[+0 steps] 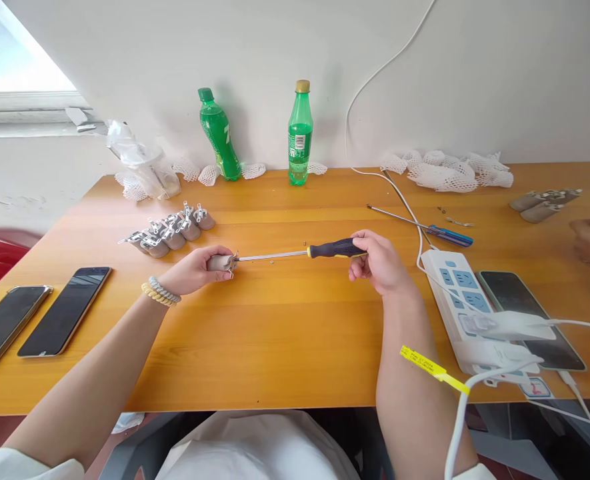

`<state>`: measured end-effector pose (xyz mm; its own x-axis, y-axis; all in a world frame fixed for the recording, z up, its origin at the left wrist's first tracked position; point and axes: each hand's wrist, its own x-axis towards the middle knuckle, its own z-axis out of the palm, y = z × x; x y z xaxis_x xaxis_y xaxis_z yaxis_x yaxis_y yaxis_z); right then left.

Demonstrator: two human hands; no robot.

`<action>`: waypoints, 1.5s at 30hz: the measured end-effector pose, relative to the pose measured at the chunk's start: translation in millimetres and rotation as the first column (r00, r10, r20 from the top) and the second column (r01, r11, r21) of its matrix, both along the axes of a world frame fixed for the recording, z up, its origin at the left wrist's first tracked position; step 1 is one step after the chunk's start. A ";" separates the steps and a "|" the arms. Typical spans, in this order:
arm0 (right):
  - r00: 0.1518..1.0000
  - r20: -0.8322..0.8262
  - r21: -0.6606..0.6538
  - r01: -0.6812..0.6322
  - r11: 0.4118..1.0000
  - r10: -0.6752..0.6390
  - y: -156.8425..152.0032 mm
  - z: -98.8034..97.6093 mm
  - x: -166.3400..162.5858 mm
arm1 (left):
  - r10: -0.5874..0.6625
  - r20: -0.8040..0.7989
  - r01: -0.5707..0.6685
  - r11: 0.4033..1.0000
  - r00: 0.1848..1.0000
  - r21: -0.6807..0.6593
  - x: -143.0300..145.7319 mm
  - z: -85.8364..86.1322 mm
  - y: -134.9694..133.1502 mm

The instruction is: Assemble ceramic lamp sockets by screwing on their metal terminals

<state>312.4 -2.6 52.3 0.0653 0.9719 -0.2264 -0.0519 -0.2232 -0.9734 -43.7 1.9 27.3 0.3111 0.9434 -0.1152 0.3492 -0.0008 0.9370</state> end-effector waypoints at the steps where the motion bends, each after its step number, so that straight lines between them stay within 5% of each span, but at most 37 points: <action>1: 1.000 0.011 0.000 -0.008 1.000 0.008 0.0 -0.5 0.5 | -0.002 -0.014 0.002 1.000 1.000 0.018 -0.3 -0.9 -0.1; 6: 0.999 0.043 0.011 -0.032 0.999 0.031 -1.5 0.2 -0.5 | -0.030 -0.171 0.052 0.991 0.985 0.123 -3.6 -5.8 1.2; 13: 0.998 0.042 0.035 -0.038 0.999 0.036 -3.9 4.5 -4.6 | -0.031 -0.176 0.057 0.987 0.984 0.147 1.9 -3.9 -1.2; 19: 0.997 0.079 0.066 -0.028 0.997 0.023 -5.2 7.7 -4.6 | -0.098 -0.509 0.196 0.970 0.855 0.142 5.4 -4.3 -0.2; 26: 0.978 0.193 0.099 -0.098 0.990 0.078 -8.9 13.7 -3.6 | -0.069 -0.601 0.265 0.933 0.796 0.243 7.5 1.2 1.8; 39: 0.969 0.247 0.259 -0.056 0.964 -0.010 -17.0 24.6 -11.6 | 0.099 -0.473 0.162 0.862 0.876 0.481 11.7 -18.1 1.4; 45: 0.934 0.356 0.338 -0.107 0.935 -0.022 -19.4 25.3 -15.2 | 0.102 -0.475 0.164 0.858 0.874 0.487 9.1 -23.2 0.5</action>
